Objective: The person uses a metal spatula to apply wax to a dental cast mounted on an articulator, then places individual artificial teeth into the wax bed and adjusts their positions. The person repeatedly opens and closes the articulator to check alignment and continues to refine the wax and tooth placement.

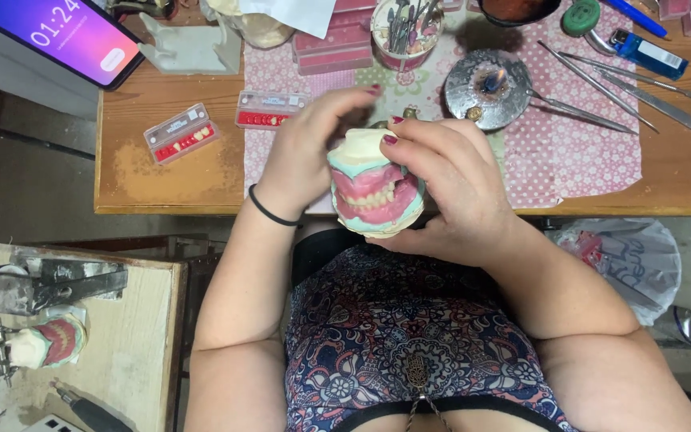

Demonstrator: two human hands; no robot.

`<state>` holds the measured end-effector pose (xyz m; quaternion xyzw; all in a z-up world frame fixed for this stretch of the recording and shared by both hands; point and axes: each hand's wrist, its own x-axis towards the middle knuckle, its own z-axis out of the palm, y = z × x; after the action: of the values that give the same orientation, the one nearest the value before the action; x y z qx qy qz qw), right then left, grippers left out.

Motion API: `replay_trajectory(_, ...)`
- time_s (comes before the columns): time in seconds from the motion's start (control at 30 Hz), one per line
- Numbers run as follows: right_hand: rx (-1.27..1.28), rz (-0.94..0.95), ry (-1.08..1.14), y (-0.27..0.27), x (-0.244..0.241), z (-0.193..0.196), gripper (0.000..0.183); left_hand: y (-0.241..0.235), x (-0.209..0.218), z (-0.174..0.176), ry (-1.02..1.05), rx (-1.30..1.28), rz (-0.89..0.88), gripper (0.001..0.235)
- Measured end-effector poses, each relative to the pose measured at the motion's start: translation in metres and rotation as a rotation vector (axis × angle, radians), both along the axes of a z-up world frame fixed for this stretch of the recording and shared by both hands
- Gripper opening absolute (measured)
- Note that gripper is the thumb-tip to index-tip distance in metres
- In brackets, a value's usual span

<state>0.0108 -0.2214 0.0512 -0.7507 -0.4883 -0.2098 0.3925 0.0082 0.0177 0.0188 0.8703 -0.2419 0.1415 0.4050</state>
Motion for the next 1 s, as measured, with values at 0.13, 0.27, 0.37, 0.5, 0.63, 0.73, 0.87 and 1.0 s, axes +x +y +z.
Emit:
replay_trajectory(0.13,-0.005,0.000,0.016,-0.003,0.005,0.000,0.081,0.007,-0.009,0.008,0.081,-0.339,0.026,0.032)
replay_trajectory(0.27,0.035,0.001,0.094,-0.007,0.014,-0.010,0.089,0.012,-0.013,0.007,0.107,-0.383,-0.222,0.086)
replay_trajectory(0.37,0.061,-0.002,0.168,-0.010,0.019,-0.019,0.091,0.007,-0.013,0.007,0.072,-0.098,-0.214,0.130)
replay_trajectory(0.5,0.073,0.011,0.224,-0.014,0.021,-0.028,0.098,-0.002,-0.010,0.002,0.000,-0.015,-0.159,0.111)
replay_trajectory(0.63,0.051,0.043,0.281,-0.019,0.021,-0.028,0.099,-0.002,-0.008,0.000,-0.012,-0.012,-0.173,0.121)
replay_trajectory(0.73,0.052,0.086,0.339,-0.019,0.021,-0.029,0.097,0.000,-0.006,0.000,0.023,-0.008,-0.163,0.136)
replay_trajectory(0.87,0.342,0.115,0.332,-0.019,0.016,-0.029,0.064,0.005,0.000,-0.007,-0.003,-0.121,-0.256,0.117)
replay_trajectory(1.0,0.340,0.062,0.364,-0.028,0.009,-0.034,0.051,0.011,0.007,-0.019,0.087,-0.210,-0.432,0.080)
